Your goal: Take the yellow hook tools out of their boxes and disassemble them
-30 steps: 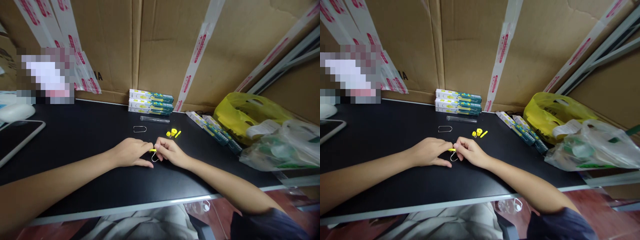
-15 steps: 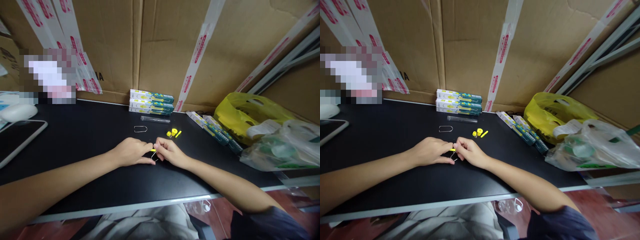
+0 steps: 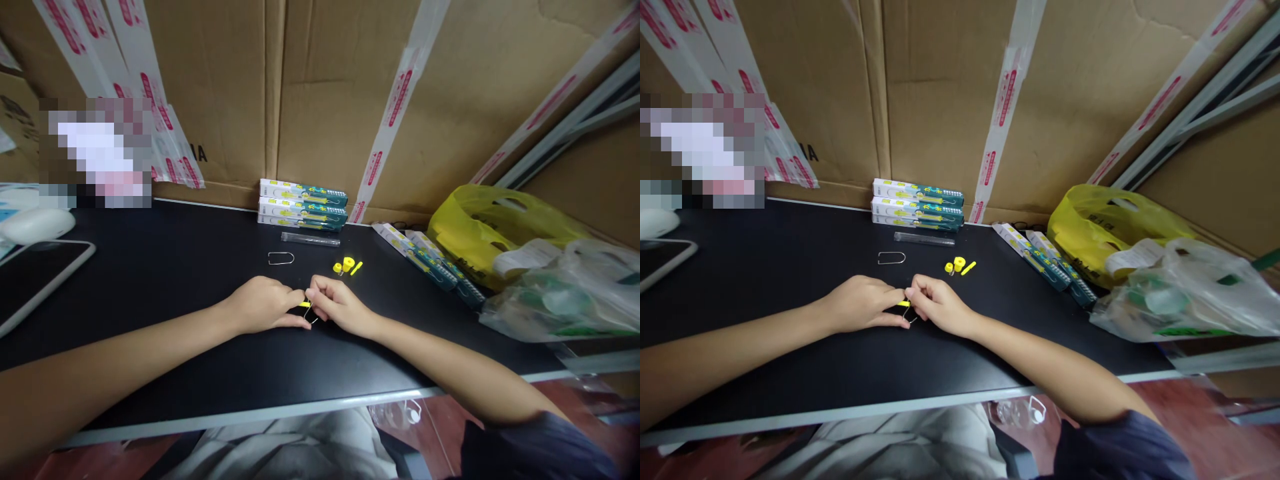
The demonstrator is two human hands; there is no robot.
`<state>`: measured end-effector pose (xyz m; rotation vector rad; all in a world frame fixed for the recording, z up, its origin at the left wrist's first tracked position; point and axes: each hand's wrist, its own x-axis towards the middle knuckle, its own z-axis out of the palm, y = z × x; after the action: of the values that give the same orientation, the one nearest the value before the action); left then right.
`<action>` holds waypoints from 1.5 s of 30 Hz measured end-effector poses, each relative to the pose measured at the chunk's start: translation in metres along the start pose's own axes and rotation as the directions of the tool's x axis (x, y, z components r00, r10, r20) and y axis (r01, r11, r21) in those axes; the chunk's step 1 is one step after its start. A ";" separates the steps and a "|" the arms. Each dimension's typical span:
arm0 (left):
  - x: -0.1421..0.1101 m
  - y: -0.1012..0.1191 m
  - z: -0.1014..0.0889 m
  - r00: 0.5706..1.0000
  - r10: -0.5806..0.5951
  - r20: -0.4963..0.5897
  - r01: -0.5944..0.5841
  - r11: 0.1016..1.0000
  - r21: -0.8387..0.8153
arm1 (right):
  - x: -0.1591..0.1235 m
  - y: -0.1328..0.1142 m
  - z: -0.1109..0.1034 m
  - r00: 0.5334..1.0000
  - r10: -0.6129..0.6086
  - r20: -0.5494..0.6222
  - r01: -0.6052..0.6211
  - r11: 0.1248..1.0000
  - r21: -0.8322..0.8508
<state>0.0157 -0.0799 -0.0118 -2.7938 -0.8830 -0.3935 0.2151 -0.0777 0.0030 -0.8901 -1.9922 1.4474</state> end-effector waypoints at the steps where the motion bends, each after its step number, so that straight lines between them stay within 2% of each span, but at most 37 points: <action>1: 0.000 0.000 0.000 1.000 0.003 -0.004 -0.003 1.000 0.001 | 0.000 0.000 0.000 1.000 0.000 0.002 0.000 1.000 -0.002; 5: -0.001 0.000 0.001 0.997 0.014 -0.073 -0.013 1.000 0.016 | -0.001 -0.002 0.000 1.000 0.007 0.009 -0.007 1.000 -0.005; 11: -0.001 0.001 0.000 0.969 0.062 -0.238 -0.028 0.989 0.146 | -0.001 -0.005 0.005 0.999 0.032 -0.009 -0.032 0.999 0.011; 14: 0.000 0.003 -0.002 0.963 0.065 -0.263 -0.023 0.987 0.158 | 0.000 -0.003 0.006 0.999 0.041 -0.032 -0.039 0.998 0.041; 22: 0.000 0.003 -0.001 0.973 -0.078 -0.219 0.098 0.992 0.083 | 0.006 0.001 0.001 0.993 0.085 -0.086 -0.074 0.990 0.123; 30: 0.001 0.002 -0.001 0.986 -0.069 -0.154 0.075 0.997 0.036 | 0.007 0.000 0.000 0.991 0.115 -0.063 -0.103 0.981 0.166; 37: 0.000 0.001 0.001 0.988 -0.082 -0.129 0.082 0.997 -0.002 | 0.006 -0.001 -0.003 0.998 0.061 -0.001 -0.061 0.997 0.055; 45: 0.002 0.003 0.002 0.991 -0.113 -0.077 0.113 0.994 -0.008 | 0.009 0.003 -0.001 0.997 0.060 -0.058 -0.055 0.995 0.078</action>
<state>0.0189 -0.0806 -0.0137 -2.7187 -1.0261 -0.5174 0.2111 -0.0695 0.0005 -0.9534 -1.8686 1.5008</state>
